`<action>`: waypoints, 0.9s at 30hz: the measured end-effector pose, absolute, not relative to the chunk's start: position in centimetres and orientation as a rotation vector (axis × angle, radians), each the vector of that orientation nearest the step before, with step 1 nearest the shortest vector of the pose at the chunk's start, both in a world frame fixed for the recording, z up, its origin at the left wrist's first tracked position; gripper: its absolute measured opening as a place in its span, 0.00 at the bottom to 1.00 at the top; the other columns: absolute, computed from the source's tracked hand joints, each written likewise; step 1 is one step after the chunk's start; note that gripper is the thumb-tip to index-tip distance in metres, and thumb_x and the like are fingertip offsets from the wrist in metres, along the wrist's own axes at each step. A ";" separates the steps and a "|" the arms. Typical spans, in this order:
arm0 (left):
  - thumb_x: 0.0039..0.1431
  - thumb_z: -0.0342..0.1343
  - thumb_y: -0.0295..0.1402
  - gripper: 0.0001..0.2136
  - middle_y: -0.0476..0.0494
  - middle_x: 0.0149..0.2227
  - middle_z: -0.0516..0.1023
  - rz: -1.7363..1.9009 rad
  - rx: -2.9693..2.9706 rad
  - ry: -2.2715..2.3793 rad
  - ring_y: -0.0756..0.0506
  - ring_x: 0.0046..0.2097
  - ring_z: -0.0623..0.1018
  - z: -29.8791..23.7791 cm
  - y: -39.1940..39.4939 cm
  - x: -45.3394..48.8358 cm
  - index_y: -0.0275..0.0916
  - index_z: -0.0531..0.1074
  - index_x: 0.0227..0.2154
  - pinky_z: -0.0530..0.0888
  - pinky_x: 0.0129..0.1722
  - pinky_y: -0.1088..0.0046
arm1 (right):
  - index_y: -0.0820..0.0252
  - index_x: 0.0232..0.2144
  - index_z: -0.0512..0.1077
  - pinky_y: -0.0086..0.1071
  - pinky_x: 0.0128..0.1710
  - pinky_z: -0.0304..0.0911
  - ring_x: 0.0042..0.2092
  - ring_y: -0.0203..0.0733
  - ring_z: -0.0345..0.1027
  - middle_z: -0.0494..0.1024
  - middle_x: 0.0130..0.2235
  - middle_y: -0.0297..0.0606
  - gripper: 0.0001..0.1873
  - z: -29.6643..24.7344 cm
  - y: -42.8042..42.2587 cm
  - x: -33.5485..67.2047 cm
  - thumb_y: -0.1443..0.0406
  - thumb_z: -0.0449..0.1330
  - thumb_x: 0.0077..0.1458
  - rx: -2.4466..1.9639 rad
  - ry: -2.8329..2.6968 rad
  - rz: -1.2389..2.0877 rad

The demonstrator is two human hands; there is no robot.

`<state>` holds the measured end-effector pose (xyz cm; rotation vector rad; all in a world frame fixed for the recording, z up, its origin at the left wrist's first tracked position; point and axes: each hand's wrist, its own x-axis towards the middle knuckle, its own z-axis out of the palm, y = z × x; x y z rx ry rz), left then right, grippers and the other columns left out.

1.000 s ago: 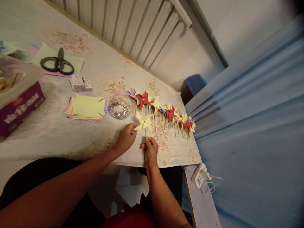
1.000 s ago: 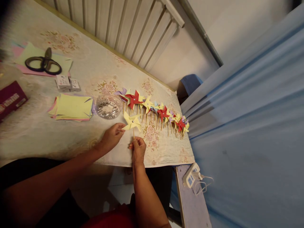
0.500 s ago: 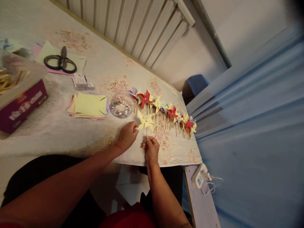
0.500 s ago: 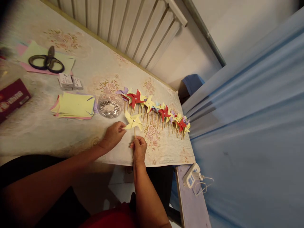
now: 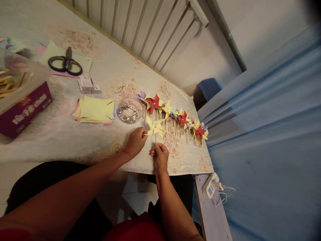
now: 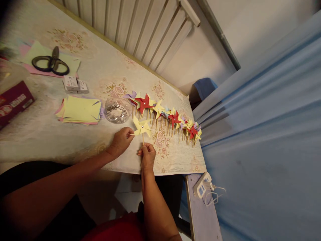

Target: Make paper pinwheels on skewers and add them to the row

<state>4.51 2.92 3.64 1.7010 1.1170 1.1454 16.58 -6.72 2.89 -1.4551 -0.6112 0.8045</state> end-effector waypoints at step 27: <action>0.53 0.53 0.27 0.04 0.49 0.28 0.72 1.181 1.656 1.121 0.46 0.32 0.71 3.9 2.8 4.4 0.41 0.65 0.26 0.69 0.37 0.69 | 0.60 0.30 0.72 0.24 0.23 0.58 0.21 0.30 0.60 0.71 0.19 0.27 0.10 2.9 -6.7 16.6 0.60 0.65 0.48 -1.446 -0.617 0.815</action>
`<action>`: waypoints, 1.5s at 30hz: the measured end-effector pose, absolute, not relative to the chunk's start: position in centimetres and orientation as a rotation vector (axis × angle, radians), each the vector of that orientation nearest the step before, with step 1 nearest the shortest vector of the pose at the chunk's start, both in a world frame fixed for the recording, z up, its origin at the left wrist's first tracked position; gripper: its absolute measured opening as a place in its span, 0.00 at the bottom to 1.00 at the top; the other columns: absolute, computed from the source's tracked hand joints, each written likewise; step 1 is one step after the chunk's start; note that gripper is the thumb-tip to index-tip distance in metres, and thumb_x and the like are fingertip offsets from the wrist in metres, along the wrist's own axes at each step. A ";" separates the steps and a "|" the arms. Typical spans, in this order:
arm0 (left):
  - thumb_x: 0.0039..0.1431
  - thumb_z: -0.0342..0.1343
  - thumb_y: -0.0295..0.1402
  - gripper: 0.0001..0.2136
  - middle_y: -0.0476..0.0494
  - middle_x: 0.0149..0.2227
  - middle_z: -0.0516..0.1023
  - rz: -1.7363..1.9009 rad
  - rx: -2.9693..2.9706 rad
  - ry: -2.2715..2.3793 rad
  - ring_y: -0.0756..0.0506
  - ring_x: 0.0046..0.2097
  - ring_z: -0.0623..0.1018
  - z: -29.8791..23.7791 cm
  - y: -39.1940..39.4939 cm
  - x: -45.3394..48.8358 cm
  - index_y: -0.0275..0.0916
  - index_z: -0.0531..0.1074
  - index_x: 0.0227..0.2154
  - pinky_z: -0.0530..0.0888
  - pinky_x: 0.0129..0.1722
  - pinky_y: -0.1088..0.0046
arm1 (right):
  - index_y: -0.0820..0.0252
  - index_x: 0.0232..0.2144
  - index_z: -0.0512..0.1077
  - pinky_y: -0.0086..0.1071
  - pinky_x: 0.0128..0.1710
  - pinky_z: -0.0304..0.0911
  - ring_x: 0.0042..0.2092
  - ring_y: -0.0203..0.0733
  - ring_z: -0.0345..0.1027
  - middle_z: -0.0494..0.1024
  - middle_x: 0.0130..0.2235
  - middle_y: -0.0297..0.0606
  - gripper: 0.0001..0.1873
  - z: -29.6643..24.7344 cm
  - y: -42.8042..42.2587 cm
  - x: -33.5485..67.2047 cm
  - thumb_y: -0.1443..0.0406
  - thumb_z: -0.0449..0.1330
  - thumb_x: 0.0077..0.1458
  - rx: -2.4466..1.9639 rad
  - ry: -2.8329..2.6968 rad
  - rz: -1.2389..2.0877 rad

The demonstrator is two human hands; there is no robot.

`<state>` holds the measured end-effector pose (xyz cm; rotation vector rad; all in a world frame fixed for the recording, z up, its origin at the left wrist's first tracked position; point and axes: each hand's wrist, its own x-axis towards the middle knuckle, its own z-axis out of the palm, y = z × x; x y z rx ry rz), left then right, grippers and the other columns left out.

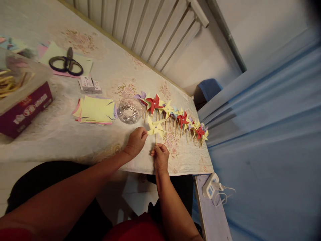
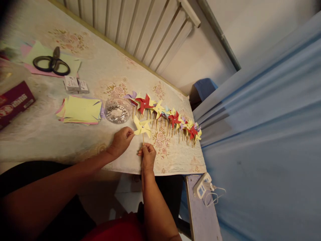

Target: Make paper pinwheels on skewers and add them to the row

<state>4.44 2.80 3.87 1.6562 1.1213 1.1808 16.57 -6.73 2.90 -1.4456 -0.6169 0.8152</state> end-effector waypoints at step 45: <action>0.51 0.59 0.23 0.06 0.47 0.34 0.75 1.185 1.684 1.058 0.46 0.36 0.75 3.1 2.7 5.0 0.39 0.70 0.30 0.73 0.38 0.70 | 0.61 0.30 0.72 0.25 0.23 0.57 0.20 0.30 0.60 0.71 0.19 0.27 0.11 3.1 -6.7 16.7 0.59 0.65 0.48 -1.453 -0.652 0.829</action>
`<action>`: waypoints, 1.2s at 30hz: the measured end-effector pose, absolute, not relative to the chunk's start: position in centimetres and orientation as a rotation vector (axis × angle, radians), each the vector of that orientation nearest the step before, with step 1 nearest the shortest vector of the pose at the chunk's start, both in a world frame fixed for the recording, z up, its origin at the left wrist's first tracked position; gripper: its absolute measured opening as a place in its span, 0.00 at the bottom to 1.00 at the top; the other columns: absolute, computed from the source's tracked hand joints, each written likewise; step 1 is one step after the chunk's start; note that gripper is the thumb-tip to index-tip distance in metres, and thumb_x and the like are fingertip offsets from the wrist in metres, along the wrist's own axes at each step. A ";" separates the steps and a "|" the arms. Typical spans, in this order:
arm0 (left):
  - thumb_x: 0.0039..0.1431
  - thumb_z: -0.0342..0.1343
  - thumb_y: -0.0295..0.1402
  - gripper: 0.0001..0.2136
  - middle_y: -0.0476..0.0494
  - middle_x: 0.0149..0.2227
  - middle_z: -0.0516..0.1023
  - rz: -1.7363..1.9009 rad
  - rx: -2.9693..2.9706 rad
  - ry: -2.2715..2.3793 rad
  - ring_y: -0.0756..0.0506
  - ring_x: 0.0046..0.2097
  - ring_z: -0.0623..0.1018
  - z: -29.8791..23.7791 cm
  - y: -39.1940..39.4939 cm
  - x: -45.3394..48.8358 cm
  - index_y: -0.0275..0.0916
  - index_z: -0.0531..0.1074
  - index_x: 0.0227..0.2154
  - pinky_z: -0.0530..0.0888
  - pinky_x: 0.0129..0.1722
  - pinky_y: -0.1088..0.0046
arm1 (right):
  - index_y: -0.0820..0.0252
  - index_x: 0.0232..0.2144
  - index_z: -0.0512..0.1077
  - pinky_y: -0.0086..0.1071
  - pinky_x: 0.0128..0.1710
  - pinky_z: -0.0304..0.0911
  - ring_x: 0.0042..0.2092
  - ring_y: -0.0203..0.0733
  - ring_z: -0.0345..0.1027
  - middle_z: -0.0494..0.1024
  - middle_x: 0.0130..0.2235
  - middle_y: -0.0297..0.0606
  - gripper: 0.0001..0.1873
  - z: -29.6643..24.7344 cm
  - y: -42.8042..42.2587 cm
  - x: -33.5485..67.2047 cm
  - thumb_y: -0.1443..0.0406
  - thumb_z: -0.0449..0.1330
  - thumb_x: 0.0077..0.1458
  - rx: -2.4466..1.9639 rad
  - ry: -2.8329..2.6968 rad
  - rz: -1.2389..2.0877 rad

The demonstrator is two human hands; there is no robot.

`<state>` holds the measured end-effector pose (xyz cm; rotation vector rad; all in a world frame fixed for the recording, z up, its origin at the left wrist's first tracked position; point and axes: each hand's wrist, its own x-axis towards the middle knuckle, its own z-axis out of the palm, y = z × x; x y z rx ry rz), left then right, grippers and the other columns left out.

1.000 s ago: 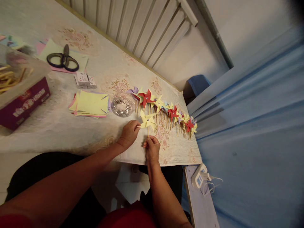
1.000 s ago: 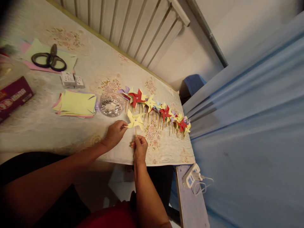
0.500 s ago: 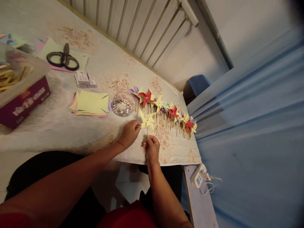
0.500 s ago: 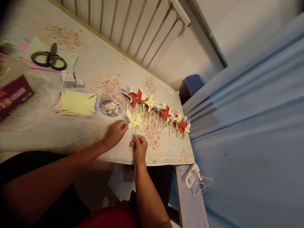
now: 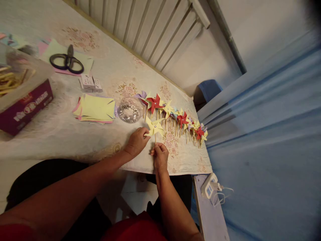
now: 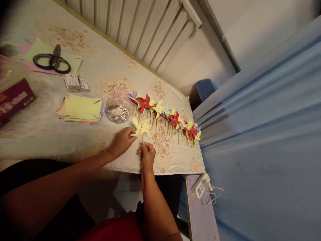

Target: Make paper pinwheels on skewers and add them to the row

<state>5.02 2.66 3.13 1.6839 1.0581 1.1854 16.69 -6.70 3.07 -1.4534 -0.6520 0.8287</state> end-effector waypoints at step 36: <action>0.55 0.53 0.23 0.07 0.48 0.28 0.71 1.196 1.756 1.114 0.46 0.34 0.71 3.2 2.8 4.9 0.40 0.65 0.25 0.69 0.37 0.69 | 0.60 0.30 0.72 0.24 0.22 0.56 0.20 0.30 0.60 0.70 0.19 0.27 0.10 3.0 -6.6 16.6 0.60 0.65 0.47 -1.454 -0.626 0.812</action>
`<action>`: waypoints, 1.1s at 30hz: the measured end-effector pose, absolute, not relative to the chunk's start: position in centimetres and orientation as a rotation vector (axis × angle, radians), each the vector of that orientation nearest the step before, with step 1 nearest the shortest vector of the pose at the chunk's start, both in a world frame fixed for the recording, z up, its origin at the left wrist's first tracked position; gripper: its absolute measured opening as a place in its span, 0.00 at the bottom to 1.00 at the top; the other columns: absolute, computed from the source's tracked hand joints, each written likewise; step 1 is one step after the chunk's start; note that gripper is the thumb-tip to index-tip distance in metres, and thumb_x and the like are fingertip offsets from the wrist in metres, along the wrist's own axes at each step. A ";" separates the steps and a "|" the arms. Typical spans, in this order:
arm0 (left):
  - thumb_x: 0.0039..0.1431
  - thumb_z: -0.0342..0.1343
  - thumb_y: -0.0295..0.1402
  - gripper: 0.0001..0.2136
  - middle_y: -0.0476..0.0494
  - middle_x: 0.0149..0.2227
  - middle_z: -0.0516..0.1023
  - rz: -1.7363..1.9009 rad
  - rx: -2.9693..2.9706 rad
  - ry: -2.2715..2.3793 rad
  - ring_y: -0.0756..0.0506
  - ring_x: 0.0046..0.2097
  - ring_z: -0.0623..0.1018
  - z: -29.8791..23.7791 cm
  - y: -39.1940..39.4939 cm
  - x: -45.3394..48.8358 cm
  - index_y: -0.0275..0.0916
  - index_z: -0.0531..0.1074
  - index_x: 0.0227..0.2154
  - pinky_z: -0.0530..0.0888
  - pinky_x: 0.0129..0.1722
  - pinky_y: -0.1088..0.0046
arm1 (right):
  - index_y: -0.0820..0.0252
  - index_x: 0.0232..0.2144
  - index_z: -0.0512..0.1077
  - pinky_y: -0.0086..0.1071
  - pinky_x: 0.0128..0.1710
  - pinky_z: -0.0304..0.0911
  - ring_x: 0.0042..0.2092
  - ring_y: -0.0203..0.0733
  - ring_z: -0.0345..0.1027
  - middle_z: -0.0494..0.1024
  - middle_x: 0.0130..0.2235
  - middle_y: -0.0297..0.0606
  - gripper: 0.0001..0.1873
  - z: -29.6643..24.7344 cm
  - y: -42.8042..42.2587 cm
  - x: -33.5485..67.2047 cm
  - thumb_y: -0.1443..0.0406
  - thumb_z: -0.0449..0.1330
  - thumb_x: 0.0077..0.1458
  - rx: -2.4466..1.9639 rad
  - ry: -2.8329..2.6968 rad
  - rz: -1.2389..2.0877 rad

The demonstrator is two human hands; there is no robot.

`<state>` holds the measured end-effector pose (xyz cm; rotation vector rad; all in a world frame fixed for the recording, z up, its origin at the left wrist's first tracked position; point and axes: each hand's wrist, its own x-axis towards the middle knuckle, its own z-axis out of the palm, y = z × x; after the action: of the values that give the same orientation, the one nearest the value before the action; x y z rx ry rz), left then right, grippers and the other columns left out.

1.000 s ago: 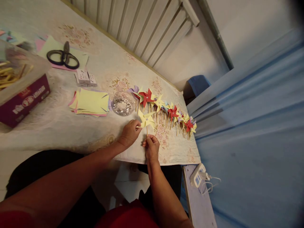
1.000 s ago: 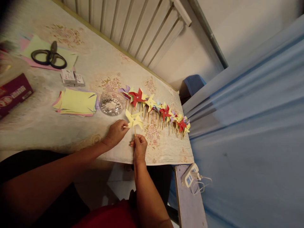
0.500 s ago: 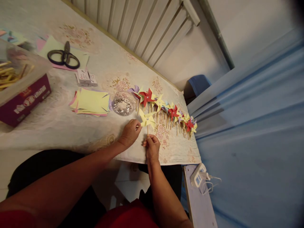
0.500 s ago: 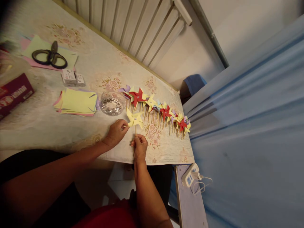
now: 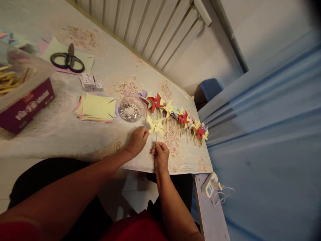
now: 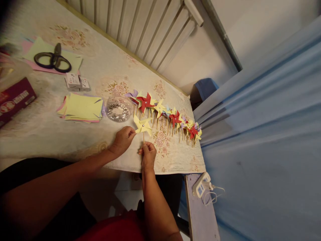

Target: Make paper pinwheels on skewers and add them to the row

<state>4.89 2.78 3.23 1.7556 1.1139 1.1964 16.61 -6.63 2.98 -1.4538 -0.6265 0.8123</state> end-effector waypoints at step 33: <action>0.64 0.49 0.30 0.06 0.44 0.30 0.77 0.974 1.926 1.172 0.45 0.32 0.77 3.4 2.2 4.5 0.39 0.71 0.35 0.68 0.34 0.71 | 0.61 0.31 0.72 0.24 0.23 0.57 0.20 0.30 0.60 0.71 0.19 0.26 0.12 2.9 -6.6 16.6 0.59 0.66 0.48 -1.451 -0.630 0.811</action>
<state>4.54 2.20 3.37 1.9256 1.1721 0.9742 16.59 -6.57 2.90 -1.4509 -0.6298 0.8105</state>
